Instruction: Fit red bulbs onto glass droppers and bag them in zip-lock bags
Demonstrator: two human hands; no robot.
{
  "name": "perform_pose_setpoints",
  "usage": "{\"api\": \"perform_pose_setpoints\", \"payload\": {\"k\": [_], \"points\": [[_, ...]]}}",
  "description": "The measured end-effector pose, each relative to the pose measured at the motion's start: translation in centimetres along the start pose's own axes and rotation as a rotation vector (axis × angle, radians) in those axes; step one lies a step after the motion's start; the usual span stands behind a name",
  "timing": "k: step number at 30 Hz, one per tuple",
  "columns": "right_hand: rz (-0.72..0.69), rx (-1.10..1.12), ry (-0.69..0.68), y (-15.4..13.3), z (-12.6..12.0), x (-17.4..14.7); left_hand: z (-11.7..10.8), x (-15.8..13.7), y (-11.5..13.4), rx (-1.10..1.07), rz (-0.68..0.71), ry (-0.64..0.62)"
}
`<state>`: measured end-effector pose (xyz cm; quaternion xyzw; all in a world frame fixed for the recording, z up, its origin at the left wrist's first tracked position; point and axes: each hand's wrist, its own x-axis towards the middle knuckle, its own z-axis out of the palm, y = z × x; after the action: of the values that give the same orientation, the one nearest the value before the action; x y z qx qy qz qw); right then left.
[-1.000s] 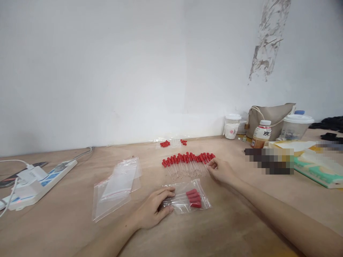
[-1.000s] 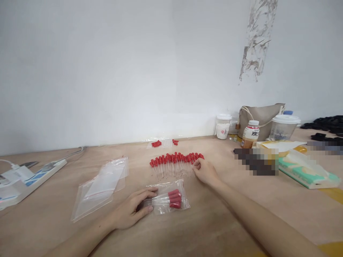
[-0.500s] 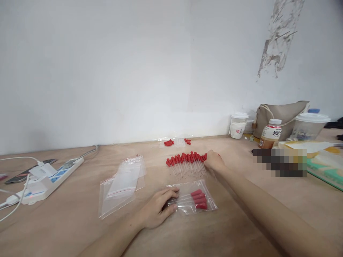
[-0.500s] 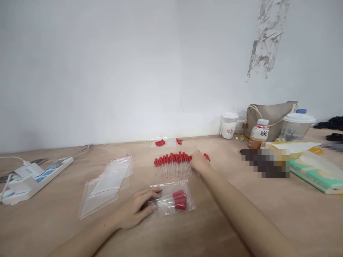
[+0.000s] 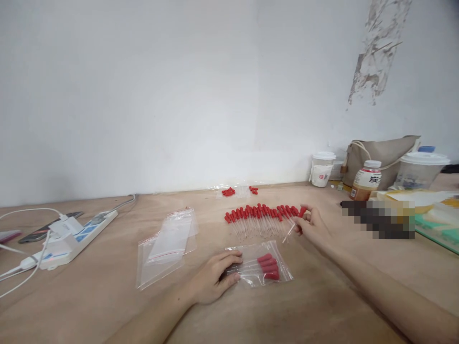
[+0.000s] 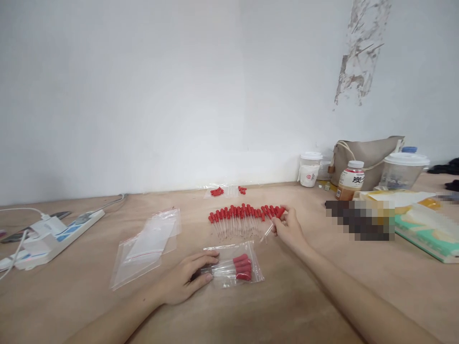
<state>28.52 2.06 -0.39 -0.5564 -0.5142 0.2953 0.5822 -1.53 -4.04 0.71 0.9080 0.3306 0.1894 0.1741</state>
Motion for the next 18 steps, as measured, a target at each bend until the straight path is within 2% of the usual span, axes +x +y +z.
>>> {"api": "perform_pose_setpoints", "payload": {"k": [4, 12, 15, 18], "points": [[0.072, 0.213, 0.051, 1.5, 0.0, -2.2, 0.0, 0.0, 0.1, 0.027, -0.022, -0.008], [0.285, 0.492, -0.065, 0.1, 2.1, -4.3, -0.1, 0.0, 0.1, 0.038, -0.054, -0.01], [0.316, 0.479, -0.165, -0.1, 2.2, -4.7, -0.1, 0.0, 0.0, 0.033, -0.044, -0.019], [0.209, 0.286, -0.299, 0.0, 1.8, -4.7, -0.1, 0.1, 0.1, 0.029, -0.038, -0.015]]}}
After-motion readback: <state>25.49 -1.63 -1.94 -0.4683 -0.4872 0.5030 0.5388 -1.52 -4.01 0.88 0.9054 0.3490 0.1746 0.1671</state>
